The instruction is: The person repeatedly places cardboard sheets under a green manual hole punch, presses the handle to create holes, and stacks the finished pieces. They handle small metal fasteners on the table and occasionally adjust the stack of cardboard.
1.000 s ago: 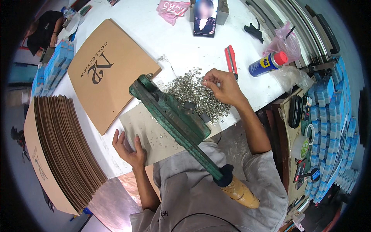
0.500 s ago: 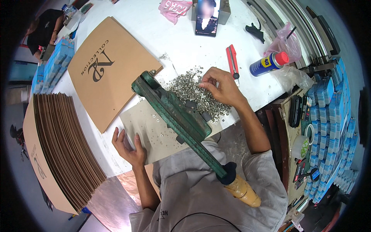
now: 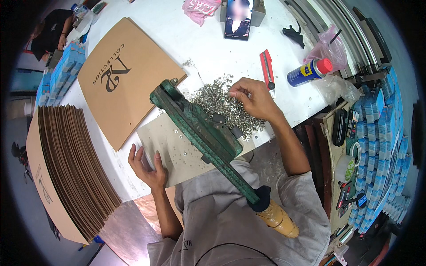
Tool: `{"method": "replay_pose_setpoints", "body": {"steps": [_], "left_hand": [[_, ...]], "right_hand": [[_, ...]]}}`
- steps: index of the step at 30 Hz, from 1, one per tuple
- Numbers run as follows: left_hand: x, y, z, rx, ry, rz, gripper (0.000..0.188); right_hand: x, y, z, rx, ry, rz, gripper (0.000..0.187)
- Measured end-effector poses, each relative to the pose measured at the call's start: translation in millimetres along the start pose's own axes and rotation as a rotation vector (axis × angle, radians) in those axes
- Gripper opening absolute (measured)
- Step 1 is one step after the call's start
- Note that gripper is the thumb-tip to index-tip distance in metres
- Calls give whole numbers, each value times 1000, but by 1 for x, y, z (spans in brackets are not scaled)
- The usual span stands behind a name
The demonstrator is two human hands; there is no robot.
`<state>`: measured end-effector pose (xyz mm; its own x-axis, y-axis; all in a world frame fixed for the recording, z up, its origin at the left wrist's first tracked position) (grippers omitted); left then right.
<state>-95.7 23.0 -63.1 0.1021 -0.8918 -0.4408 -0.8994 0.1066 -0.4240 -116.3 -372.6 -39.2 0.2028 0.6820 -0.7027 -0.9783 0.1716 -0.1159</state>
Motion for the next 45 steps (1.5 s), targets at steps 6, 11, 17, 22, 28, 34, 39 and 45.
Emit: {"method": "replay_pose_setpoints", "body": {"steps": [6, 11, 17, 22, 28, 34, 39, 45], "left_hand": [[-2, 0, 3, 26, -62, 36, 42], [-1, 1, 4, -11, 9, -7, 44], [1, -1, 1, -13, -20, 7, 41], [0, 2, 1, -23, -20, -23, 39], [3, -2, 0, -2, -38, 11, 38], [0, -2, -3, 20, -72, 25, 39], [1, -1, -1, 9, -58, 12, 40], [1, 0, 2, -8, -43, 9, 39]], "right_hand": [[4, 3, -7, 68, -40, 9, 11], [-1, 2, -2, 168, -48, 99, 10], [-7, 7, -2, -65, 26, -20, 15], [-47, 56, -9, 67, -36, -315, 21], [10, 109, 7, 94, 407, -189, 79], [33, 74, 16, 76, 624, -122, 84], [31, 36, 4, 11, 607, -124, 84], [31, 16, 7, -104, 638, -11, 79]]}}
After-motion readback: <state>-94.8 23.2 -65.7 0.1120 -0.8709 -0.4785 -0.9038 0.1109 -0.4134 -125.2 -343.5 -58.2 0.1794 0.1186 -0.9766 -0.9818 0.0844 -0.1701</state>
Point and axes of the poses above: each hand's wrist, its own y-axis away from the middle knuckle, its own x-axis out of the palm, z = x × y, the point moved 2 cm from there along -y, towards the middle knuckle, and after that the axes turned 15 degrees about y, right-handed, at the moved point
